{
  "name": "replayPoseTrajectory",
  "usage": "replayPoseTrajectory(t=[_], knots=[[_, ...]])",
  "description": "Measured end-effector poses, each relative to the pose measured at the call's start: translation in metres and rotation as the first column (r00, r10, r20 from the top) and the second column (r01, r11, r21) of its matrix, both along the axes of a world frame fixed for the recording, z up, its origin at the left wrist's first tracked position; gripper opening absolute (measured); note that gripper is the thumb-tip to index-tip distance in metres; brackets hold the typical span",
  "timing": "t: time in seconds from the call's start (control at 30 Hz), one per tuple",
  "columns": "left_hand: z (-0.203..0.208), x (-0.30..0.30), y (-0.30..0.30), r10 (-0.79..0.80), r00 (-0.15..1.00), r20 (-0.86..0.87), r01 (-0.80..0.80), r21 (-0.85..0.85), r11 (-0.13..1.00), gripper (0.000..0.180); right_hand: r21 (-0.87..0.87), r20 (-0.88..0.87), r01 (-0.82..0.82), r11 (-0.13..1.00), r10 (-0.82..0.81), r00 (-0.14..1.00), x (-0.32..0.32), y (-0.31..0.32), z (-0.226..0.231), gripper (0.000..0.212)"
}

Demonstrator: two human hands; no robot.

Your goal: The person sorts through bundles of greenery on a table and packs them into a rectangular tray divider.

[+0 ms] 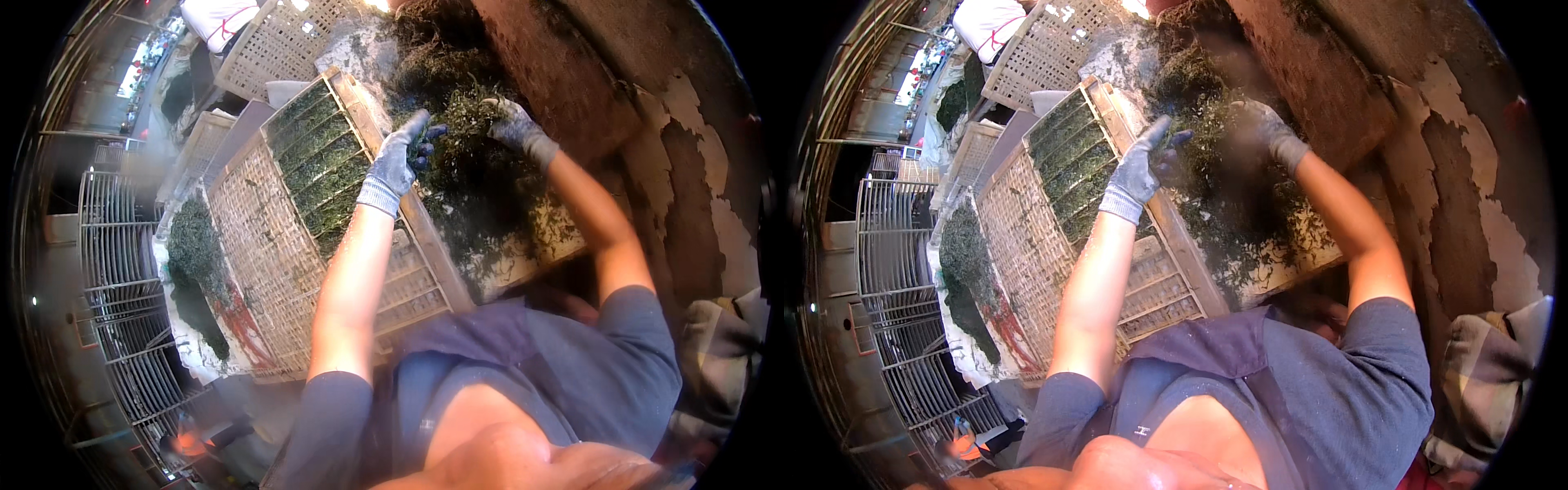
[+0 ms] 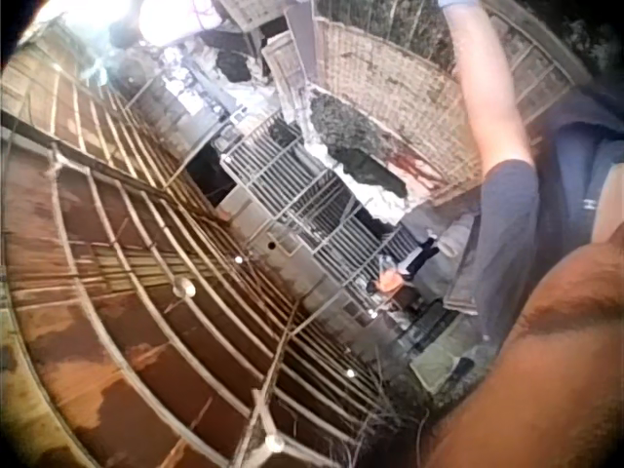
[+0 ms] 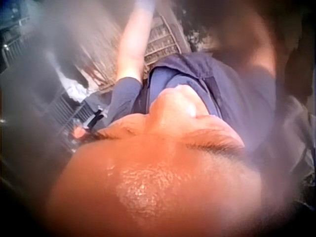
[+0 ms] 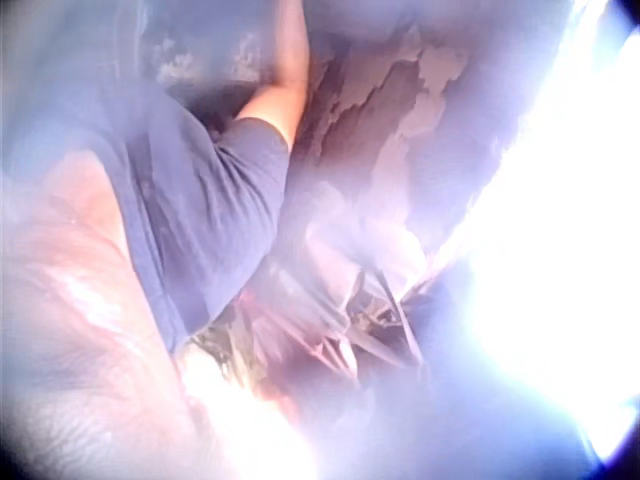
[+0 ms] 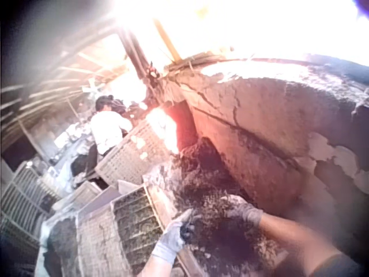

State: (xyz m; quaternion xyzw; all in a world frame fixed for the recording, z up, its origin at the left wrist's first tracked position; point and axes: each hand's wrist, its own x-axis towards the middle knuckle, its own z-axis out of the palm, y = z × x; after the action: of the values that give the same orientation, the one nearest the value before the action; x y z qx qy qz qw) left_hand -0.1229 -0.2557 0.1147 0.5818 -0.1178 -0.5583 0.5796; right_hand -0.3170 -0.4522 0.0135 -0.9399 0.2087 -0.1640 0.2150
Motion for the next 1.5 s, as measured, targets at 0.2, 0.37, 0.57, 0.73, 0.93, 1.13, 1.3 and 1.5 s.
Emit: replayPoseTrajectory(t=[0.2, 0.37, 0.57, 0.73, 0.93, 1.13, 1.3, 1.5], knots=[[-0.049, 0.015, 0.015, -0.041, 0.998, 0.049, 0.041, 0.013, 0.999, 0.027, 0.156, 0.199, -0.035, 0.987, 0.003, 0.98, 0.001, -0.036, 0.036, 0.059], [-0.051, 0.017, 0.01, 0.076, 0.989, 0.13, -0.068, -0.064, 0.996, 0.042, 0.273, 0.224, -0.061, 0.96, -0.002, 0.975, -0.007, 0.017, 0.169, 0.056], [-0.035, -0.014, -0.015, -0.351, 0.801, -0.486, 0.005, -0.58, 0.814, 0.052, -0.26, 0.508, -0.121, 0.958, 0.242, 0.827, 0.0, 0.019, 0.218, 0.047], [-0.025, -0.054, -0.009, -0.395, 0.834, 0.386, 0.551, -0.522, 0.651, 0.044, 0.39, 0.375, -0.255, 0.885, 0.1, 0.921, -0.004, 0.008, 0.163, 0.061], [0.013, -0.016, -0.052, -0.192, 0.98, 0.054, 0.2, -0.306, 0.931, 0.022, 0.192, 0.448, 0.263, 0.945, -0.323, 0.833, -0.029, 0.102, 0.003, 0.054], [0.205, -0.011, -0.053, 0.061, 0.934, 0.351, 0.176, -0.603, 0.778, 0.031, -0.027, -0.599, 0.183, 0.983, -0.162, 0.784, -0.005, 0.145, -0.078, 0.106], [0.2, -0.015, -0.052, 0.021, 0.954, 0.301, 0.164, -0.576, 0.801, 0.032, -0.113, -0.388, 0.428, 0.896, -0.437, 0.812, 0.056, 0.064, -0.153, 0.065], [0.085, 0.02, -0.032, -0.02, 0.997, 0.077, 0.041, -0.281, 0.959, 0.027, 0.294, -0.174, 0.242, 0.924, -0.197, 0.965, 0.047, 0.001, -0.047, 0.063]])
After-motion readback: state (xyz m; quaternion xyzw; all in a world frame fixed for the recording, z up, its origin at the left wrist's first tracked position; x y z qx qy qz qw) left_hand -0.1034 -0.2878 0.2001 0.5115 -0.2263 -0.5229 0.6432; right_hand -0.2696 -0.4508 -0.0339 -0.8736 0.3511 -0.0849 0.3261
